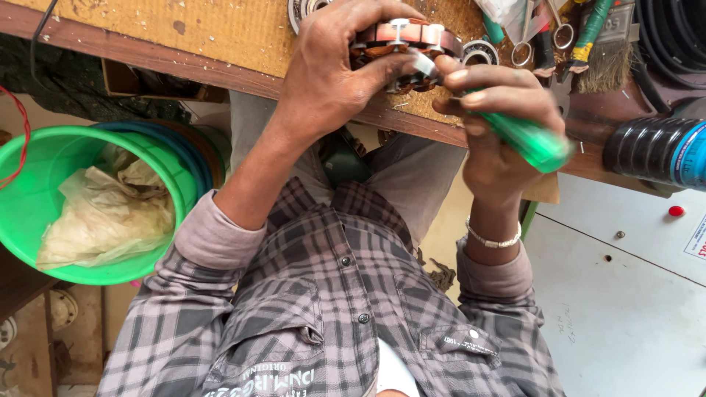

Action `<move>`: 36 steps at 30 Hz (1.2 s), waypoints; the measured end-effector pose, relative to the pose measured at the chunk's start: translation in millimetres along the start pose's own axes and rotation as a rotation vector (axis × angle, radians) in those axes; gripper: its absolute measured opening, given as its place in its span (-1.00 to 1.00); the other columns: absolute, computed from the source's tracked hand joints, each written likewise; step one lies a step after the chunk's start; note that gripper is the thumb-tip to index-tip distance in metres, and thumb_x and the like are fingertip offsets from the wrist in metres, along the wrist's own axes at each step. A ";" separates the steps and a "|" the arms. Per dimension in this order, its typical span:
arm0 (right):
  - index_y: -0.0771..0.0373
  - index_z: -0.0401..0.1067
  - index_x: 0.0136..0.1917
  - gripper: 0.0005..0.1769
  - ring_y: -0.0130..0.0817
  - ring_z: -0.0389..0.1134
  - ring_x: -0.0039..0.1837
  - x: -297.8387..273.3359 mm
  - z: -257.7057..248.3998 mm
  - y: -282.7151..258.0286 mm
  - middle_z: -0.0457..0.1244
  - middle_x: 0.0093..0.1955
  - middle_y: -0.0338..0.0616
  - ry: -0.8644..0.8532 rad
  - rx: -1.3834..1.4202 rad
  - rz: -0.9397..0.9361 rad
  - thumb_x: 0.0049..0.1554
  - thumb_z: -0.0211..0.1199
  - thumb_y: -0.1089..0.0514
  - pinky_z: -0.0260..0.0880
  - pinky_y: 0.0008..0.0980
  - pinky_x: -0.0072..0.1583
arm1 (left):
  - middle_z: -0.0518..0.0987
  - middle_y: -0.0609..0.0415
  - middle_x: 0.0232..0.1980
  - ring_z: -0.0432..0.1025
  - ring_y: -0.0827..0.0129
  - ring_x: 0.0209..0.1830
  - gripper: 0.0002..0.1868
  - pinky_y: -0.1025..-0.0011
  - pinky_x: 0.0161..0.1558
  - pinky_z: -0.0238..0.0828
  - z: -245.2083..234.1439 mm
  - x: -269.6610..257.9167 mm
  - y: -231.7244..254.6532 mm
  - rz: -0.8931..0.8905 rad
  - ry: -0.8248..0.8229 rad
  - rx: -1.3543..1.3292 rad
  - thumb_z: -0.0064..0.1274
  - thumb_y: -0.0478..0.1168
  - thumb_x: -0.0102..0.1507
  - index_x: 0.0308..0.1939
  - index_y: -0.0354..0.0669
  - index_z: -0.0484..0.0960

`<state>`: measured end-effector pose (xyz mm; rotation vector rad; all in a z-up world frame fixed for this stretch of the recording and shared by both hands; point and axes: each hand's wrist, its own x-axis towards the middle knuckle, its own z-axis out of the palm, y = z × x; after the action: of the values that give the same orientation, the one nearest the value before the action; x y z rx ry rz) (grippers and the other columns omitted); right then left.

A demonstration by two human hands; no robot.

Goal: The person works on a motor stator at a cluttered workbench. They first connect red wires to the stator windings, then use a green screwdriver to adjust and secure the internal components.

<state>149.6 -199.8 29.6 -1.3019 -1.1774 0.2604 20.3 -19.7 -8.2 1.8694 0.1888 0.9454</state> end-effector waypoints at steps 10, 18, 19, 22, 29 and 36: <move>0.33 0.21 0.20 -0.53 0.01 0.54 0.06 -30.1 -27.1 28.7 0.33 0.01 0.17 0.312 0.307 0.049 0.31 0.31 -0.04 0.65 -0.27 -0.06 | 0.58 -0.08 -0.19 0.50 0.00 -0.19 -0.65 0.10 -0.15 0.36 -3.3 13.6 29.1 0.082 -0.128 0.461 0.42 -0.14 0.27 -0.06 -0.22 0.60; 0.31 0.17 0.23 -0.56 -0.04 0.53 0.03 -47.7 -47.4 30.0 0.32 0.02 0.15 0.379 0.369 0.058 0.36 0.22 -0.04 0.65 -0.26 -0.07 | 0.64 -0.05 0.01 0.54 0.08 -0.03 -0.69 0.23 0.01 0.42 -16.7 -0.6 -2.3 0.009 -0.175 0.251 0.33 -0.20 0.44 0.17 -0.21 0.59; 0.31 0.16 0.23 -0.56 -0.05 0.53 0.03 -46.5 -48.1 29.0 0.32 0.02 0.15 0.369 0.378 0.064 0.36 0.21 -0.04 0.66 -0.26 -0.07 | 0.65 -0.03 0.02 0.55 0.10 -0.05 -0.67 0.24 0.00 0.43 -16.1 -3.5 -6.4 -0.008 -0.160 0.244 0.36 -0.18 0.45 0.19 -0.19 0.60; 0.32 0.17 0.24 -0.57 -0.03 0.53 0.06 -41.5 -44.9 26.2 0.32 0.03 0.15 0.311 0.369 0.066 0.38 0.21 -0.04 0.67 -0.23 -0.04 | 0.58 -0.06 0.16 0.49 0.07 0.16 -0.56 0.26 0.14 0.42 -11.7 -10.3 -18.9 0.120 -0.100 0.156 0.29 -0.14 0.44 0.30 -0.23 0.50; 0.33 0.19 0.25 -0.50 -0.05 0.54 0.12 -29.7 -19.0 21.8 0.35 0.06 0.20 0.268 0.303 0.077 0.39 0.26 -0.10 0.70 -0.24 0.04 | 0.53 0.05 0.15 0.52 0.38 0.11 -0.48 0.43 0.12 0.55 -10.5 -27.9 -41.7 -0.131 -0.110 -0.132 0.25 -0.06 0.47 0.42 -0.19 0.48; 0.38 0.23 0.25 -0.50 -0.05 0.54 0.15 -19.0 -5.2 21.1 0.37 0.10 0.22 0.215 0.196 0.055 0.39 0.25 -0.10 0.71 -0.28 0.04 | 0.49 0.09 0.31 0.48 0.36 0.33 -0.54 0.45 0.31 0.50 -19.1 -24.9 -36.4 -0.025 -0.226 -0.022 0.14 -0.06 0.54 0.45 -0.08 0.43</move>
<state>154.6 -209.8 3.0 -1.1600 -0.9116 0.2624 0.0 -0.8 -47.5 1.9319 0.0648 0.7097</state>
